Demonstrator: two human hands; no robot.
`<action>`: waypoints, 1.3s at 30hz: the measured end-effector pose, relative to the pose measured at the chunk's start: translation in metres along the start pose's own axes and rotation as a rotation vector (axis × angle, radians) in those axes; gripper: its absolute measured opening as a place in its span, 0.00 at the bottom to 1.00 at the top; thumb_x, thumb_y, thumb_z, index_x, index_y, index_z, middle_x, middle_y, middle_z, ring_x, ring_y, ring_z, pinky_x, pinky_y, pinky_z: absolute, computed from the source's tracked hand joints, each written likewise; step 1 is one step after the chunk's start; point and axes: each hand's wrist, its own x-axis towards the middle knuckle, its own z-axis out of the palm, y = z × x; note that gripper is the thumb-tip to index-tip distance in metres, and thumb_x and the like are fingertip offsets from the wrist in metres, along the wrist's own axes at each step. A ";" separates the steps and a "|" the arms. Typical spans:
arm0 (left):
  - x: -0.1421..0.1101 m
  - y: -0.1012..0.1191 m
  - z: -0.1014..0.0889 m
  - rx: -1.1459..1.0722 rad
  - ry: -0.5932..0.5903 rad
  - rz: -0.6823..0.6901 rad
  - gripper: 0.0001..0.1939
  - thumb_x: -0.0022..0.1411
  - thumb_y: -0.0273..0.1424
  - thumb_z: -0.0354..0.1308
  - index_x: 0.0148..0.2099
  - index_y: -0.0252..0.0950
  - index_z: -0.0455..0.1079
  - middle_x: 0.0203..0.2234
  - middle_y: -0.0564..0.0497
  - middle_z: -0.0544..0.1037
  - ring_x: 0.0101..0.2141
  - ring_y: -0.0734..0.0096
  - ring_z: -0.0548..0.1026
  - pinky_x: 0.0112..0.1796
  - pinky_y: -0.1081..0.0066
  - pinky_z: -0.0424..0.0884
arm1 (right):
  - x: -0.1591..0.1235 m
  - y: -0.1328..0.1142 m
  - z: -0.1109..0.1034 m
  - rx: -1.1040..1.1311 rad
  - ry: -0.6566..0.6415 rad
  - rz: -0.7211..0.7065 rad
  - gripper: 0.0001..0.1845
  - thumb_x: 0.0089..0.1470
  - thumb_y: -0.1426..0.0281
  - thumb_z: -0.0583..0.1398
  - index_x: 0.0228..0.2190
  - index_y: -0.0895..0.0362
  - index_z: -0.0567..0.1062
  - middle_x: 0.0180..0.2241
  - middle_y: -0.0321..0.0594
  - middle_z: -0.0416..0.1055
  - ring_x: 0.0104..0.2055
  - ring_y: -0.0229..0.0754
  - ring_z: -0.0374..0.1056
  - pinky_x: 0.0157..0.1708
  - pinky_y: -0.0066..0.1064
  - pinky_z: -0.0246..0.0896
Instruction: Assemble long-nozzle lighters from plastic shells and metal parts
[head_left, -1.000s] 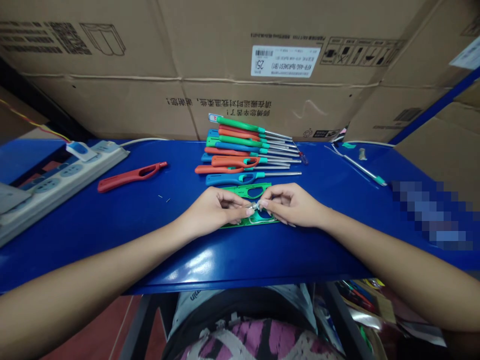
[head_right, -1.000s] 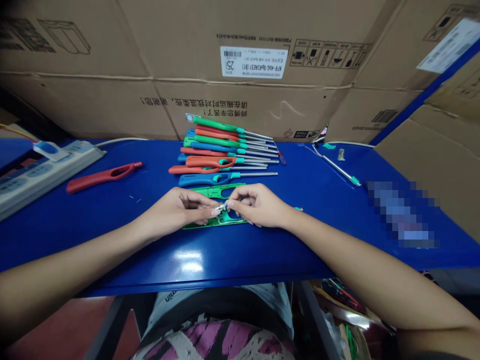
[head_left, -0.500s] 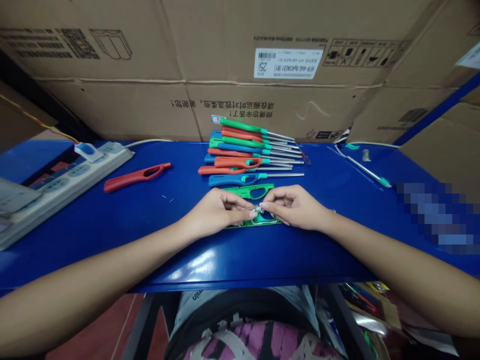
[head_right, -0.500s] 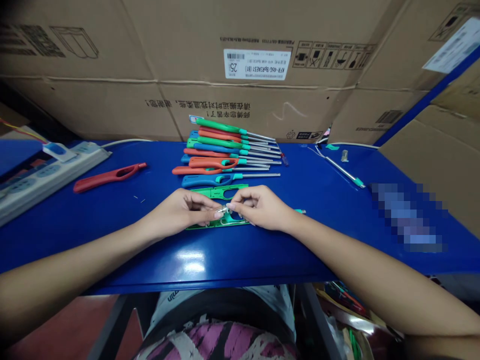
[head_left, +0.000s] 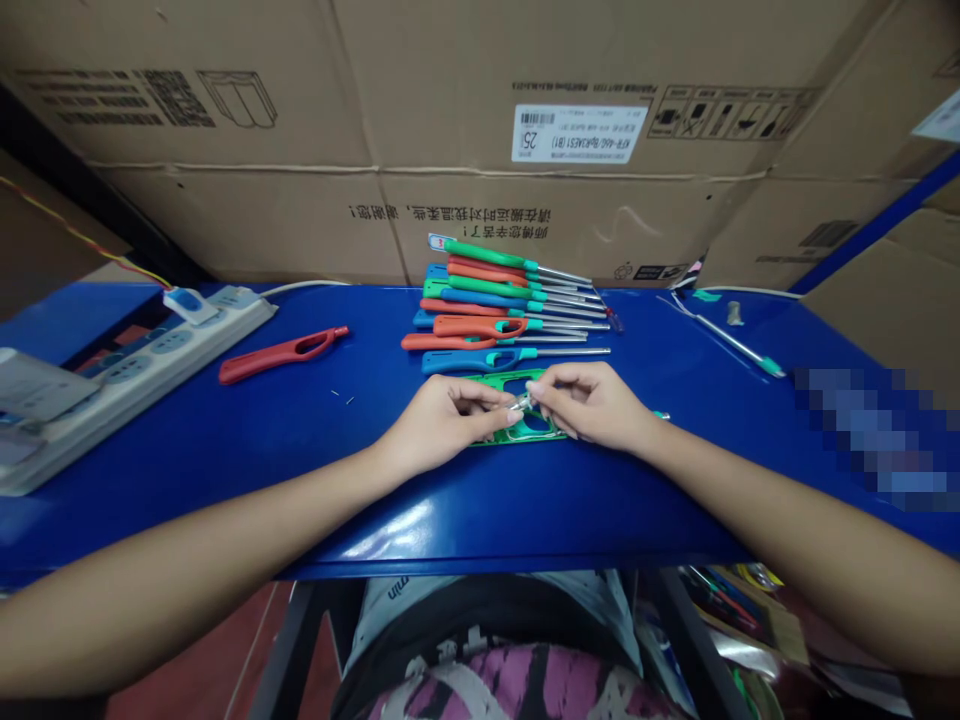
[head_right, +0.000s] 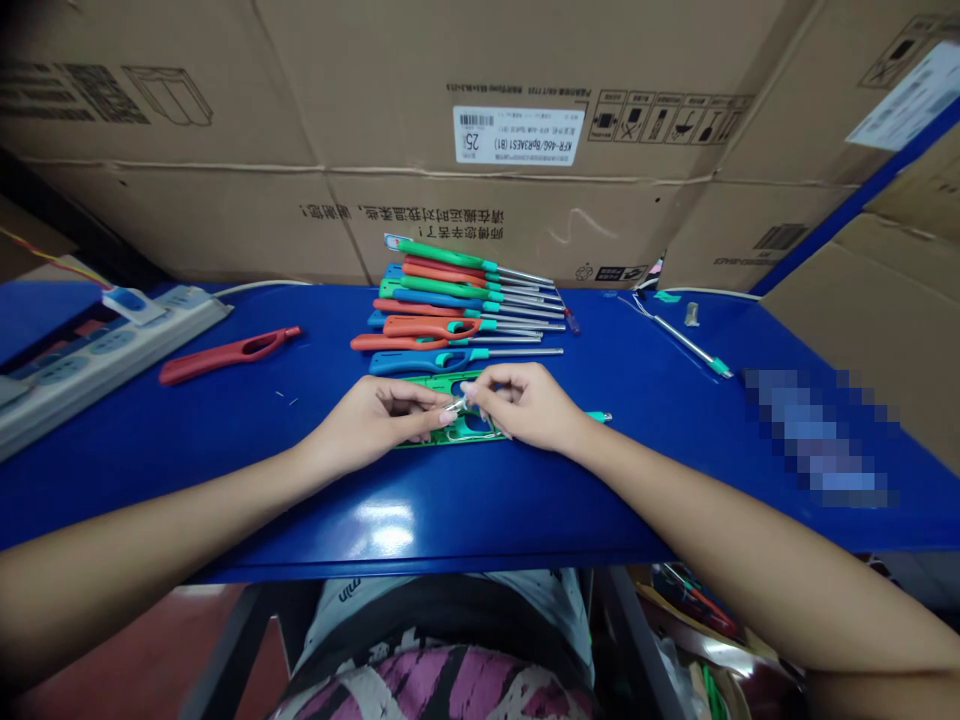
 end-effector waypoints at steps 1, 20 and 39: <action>0.000 0.000 0.001 0.023 0.012 0.011 0.16 0.55 0.37 0.69 0.43 0.32 0.81 0.29 0.48 0.82 0.22 0.77 0.70 0.25 0.75 0.65 | 0.001 -0.001 -0.001 0.000 0.005 -0.013 0.22 0.55 0.52 0.63 0.26 0.58 0.71 0.14 0.28 0.63 0.12 0.28 0.54 0.13 0.23 0.48; 0.001 -0.005 0.001 0.135 0.104 0.139 0.15 0.56 0.38 0.68 0.41 0.32 0.80 0.28 0.48 0.82 0.26 0.72 0.75 0.28 0.74 0.69 | 0.010 0.004 -0.010 -0.129 0.041 -0.187 0.21 0.53 0.53 0.65 0.26 0.58 0.74 0.23 0.33 0.66 0.23 0.33 0.57 0.23 0.28 0.52; -0.015 0.017 -0.022 0.836 -0.076 0.211 0.09 0.59 0.34 0.66 0.42 0.39 0.79 0.35 0.52 0.82 0.30 0.70 0.75 0.30 0.73 0.66 | 0.009 0.005 -0.014 -0.285 0.064 -0.218 0.17 0.63 0.58 0.57 0.32 0.58 0.76 0.31 0.39 0.72 0.31 0.37 0.64 0.29 0.29 0.58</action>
